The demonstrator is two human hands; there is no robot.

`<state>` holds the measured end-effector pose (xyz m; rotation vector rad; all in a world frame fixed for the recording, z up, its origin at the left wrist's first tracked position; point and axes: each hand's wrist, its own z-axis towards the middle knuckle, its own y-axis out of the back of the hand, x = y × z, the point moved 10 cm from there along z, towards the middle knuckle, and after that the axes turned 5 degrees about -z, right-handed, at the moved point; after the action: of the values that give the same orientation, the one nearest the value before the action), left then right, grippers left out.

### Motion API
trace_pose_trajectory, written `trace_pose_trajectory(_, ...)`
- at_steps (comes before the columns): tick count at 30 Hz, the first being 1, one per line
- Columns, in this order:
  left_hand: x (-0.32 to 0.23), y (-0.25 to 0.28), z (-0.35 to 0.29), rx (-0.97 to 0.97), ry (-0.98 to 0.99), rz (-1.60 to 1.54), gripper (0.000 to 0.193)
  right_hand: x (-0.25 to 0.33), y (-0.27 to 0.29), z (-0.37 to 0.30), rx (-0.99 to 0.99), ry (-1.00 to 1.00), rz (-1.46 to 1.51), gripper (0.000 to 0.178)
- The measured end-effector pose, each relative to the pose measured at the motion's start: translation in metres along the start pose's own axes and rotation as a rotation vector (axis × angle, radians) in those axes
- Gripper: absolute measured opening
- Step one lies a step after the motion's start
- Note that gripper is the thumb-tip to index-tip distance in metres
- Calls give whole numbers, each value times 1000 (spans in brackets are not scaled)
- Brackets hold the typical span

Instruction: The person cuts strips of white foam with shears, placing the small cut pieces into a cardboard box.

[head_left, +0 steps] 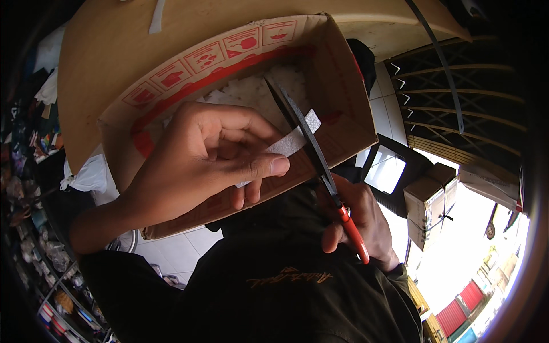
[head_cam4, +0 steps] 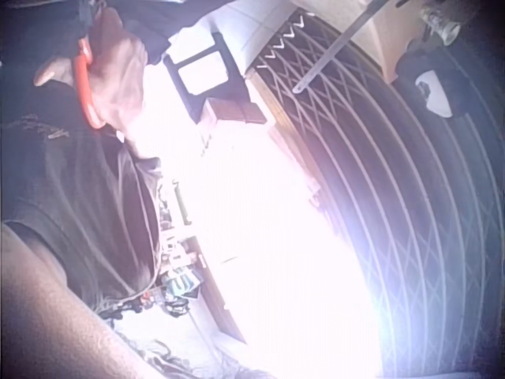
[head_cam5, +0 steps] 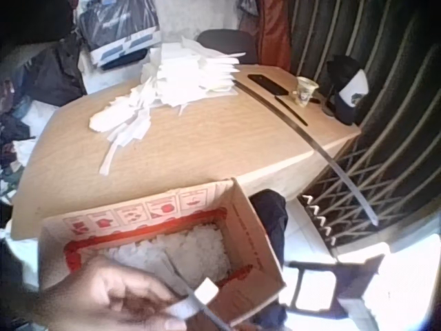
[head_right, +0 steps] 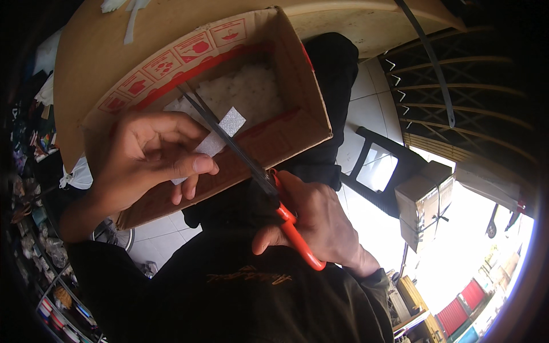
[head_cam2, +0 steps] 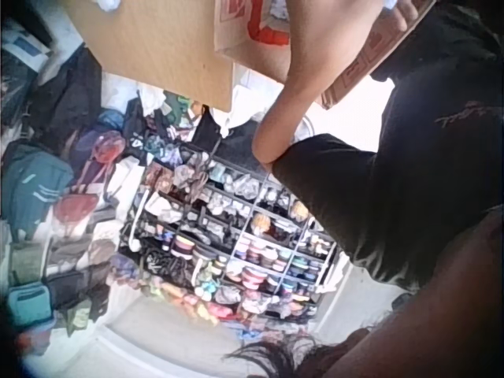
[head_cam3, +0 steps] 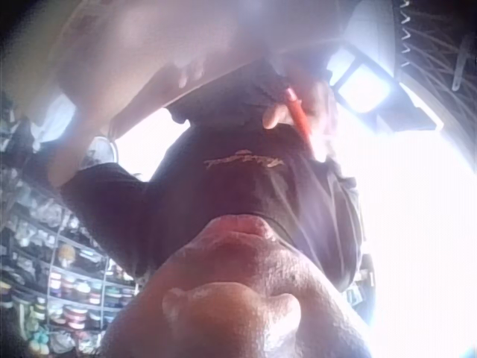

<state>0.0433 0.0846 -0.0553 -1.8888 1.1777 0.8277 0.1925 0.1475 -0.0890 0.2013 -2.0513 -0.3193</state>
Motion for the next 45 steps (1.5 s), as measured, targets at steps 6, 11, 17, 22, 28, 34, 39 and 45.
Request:
trace_pose_trajectory(6, 6, 18, -13, -71, 50, -26, 21, 2, 4, 0, -50, 8, 7, 74)
trace_pose_trajectory(11, 9, 29, -21, -170, 55, -38, 14, 1, 4, -1, -54, -15, 2, 64)
trace_pose_trajectory(17, 5, 38, -33, -242, -2, -19, 12, -1, 4, -1, -62, 15, 47, 70)
trace_pose_trajectory(22, -14, 42, -29, -331, -123, 7, 14, -3, -5, 0, 44, 50, 61, 96)
trace_pose_trajectory(28, -15, 35, -11, -270, -157, 13, 15, 0, -7, 2, 55, 92, 73, 95)
trace_pose_trajectory(34, -6, 7, 2, -99, -62, 4, 16, 4, -5, 2, 41, 92, 31, 93)
trace_pose_trajectory(39, 1, 3, -1, -35, 9, 9, 17, 2, -6, 2, 53, 80, 29, 94)
trace_pose_trajectory(45, 1, 4, -5, -34, 43, 11, 17, 5, -2, 2, 53, 62, -32, 90)
